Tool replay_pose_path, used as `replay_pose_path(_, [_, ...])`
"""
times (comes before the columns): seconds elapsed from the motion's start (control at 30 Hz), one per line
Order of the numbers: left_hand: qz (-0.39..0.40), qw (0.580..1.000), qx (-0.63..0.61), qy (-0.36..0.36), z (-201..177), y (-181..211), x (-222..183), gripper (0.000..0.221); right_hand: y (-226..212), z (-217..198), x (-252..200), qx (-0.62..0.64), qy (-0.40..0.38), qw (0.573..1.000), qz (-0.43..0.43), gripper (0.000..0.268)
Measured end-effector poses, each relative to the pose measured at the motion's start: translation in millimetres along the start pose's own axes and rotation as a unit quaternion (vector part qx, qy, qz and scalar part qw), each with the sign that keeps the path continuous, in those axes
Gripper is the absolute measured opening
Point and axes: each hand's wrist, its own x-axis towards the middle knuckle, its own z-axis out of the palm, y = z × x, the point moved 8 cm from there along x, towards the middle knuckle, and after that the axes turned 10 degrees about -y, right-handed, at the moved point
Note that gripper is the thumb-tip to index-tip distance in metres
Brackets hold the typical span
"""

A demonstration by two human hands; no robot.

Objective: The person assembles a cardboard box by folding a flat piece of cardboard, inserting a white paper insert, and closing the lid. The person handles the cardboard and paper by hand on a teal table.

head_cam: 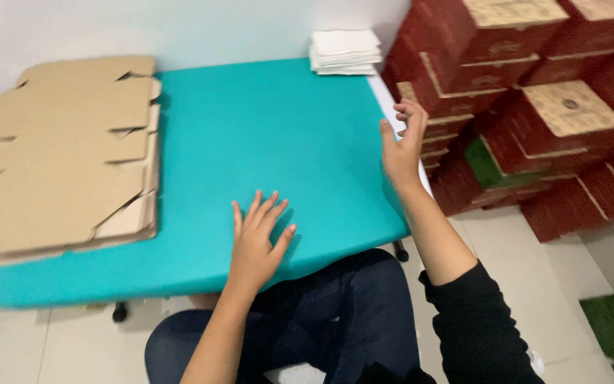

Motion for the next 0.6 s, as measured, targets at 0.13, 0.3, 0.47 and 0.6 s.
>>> replay_pose_path(0.13, [0.006,0.986,0.111,0.124,-72.4,-52.6,-29.7,0.036,-37.7,100.2,-4.2,-0.001,-0.161,0.986,-0.054,0.033])
replay_pose_path(0.3, [-0.099,0.961,0.206,0.158,-180.0,-161.5,-65.8,0.052,-37.0,165.0,-25.6,-0.147,-0.263,0.951,-0.075,0.041])
replay_pose_path(0.47, [-0.203,0.950,0.235,0.042,-223.3,-213.0,-92.2,0.079,-22.8,164.3,-25.6,-0.144,-0.266,0.950,-0.082,0.037])
replay_pose_path(0.6, [-0.229,0.946,0.224,-0.043,-226.9,-243.3,-95.8,0.074,-19.2,166.3,-28.0,-0.151,-0.283,0.946,-0.052,0.037])
